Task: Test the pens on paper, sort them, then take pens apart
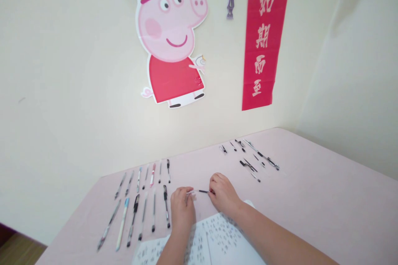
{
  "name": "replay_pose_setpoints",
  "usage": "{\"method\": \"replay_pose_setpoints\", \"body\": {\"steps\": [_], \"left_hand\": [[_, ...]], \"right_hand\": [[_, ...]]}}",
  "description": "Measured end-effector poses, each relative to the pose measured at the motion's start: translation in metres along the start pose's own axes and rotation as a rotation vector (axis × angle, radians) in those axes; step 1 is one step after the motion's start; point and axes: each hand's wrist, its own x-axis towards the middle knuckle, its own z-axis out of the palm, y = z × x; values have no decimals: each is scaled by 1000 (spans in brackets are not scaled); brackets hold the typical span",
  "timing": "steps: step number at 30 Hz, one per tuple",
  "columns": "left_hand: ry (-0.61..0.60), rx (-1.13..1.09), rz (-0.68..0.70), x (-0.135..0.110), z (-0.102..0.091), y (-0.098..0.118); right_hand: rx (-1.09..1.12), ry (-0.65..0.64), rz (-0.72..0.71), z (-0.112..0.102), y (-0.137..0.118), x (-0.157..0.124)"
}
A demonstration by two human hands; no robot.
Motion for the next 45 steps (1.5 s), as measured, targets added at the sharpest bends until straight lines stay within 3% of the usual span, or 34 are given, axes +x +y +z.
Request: {"method": "replay_pose_setpoints", "body": {"steps": [6, 10, 13, 17, 20, 25, 29, 35, 45], "left_hand": [[-37, -10, 27, -1, 0, 2], [-55, -26, 50, -1, 0, 3], [-72, -43, 71, -2, 0, 5], [-138, -95, 112, -4, 2, 9], [-164, -145, 128, -5, 4, 11], [-14, -203, 53, -5, 9, 6], [-10, -351, -50, -3, 12, 1], [-63, -568, -197, -2, 12, 2], [-26, -534, -203, -1, 8, 5]], "right_hand": [[88, 105, -29, -1, -1, -1], [249, 108, -19, -1, -10, -2], [461, 53, 101, 7, -19, -3], [897, -135, 368, 23, -24, -3], [1071, -221, 467, 29, -21, 0], [1277, -214, 571, 28, -14, 4], [1494, -169, 632, 26, -12, 3], [1594, -217, 658, 21, -11, 3], [1613, -259, 666, 19, -10, 3]]}}
